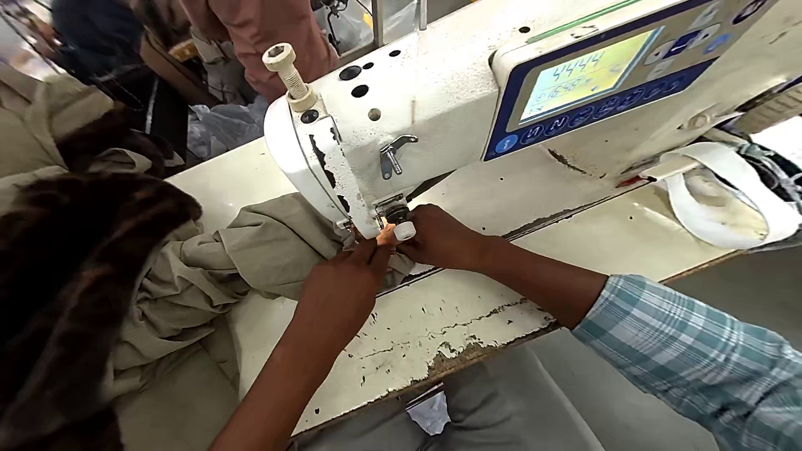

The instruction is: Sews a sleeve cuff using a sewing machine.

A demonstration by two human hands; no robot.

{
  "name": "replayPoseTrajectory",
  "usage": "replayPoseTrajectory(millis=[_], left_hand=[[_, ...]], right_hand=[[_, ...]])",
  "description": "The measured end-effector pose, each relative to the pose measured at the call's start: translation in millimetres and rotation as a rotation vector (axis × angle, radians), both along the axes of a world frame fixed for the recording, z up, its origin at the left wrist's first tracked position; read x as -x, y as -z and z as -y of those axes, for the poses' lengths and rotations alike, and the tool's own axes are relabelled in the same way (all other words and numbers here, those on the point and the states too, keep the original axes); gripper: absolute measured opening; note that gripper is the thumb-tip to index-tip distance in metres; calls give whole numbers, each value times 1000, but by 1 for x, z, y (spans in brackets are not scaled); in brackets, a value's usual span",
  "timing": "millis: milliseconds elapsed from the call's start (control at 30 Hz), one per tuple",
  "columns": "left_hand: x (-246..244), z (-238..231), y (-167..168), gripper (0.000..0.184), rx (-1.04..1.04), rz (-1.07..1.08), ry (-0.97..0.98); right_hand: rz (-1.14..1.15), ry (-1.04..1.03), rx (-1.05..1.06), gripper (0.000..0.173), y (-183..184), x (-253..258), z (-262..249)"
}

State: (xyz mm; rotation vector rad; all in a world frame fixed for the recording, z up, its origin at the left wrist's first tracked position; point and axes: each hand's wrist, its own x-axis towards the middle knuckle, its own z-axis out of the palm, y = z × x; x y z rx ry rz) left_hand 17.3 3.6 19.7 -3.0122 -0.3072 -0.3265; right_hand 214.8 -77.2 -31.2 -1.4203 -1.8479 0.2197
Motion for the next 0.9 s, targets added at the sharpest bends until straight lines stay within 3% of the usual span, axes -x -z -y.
replayPoseTrajectory(millis=[133, 233, 433, 567, 633, 733, 900], left_hand=[[-2, -1, -10, 26, 116, -108, -151], [-5, 3, -22, 20, 164, -182, -230], [20, 45, -35, 15, -22, -209, -300], [19, 41, -25, 12, -36, -122, -274], [14, 32, -21, 7, -22, -61, -240], [9, 18, -19, 16, -46, -26, -119], [13, -17, -21, 32, -24, -56, 87]], right_hand=[[80, 109, -123, 13, 6, 7, 2], [65, 184, -73, 14, 4, 10, 1], [-16, 230, -35, 12, 4, 4, -4], [-3, 201, -21, 12, 2, 8, 1], [11, 94, -71, 17, 3, 10, 5], [48, -56, -157, 23, 2, 8, 7], [74, -33, -155, 24, 8, 10, 8]])
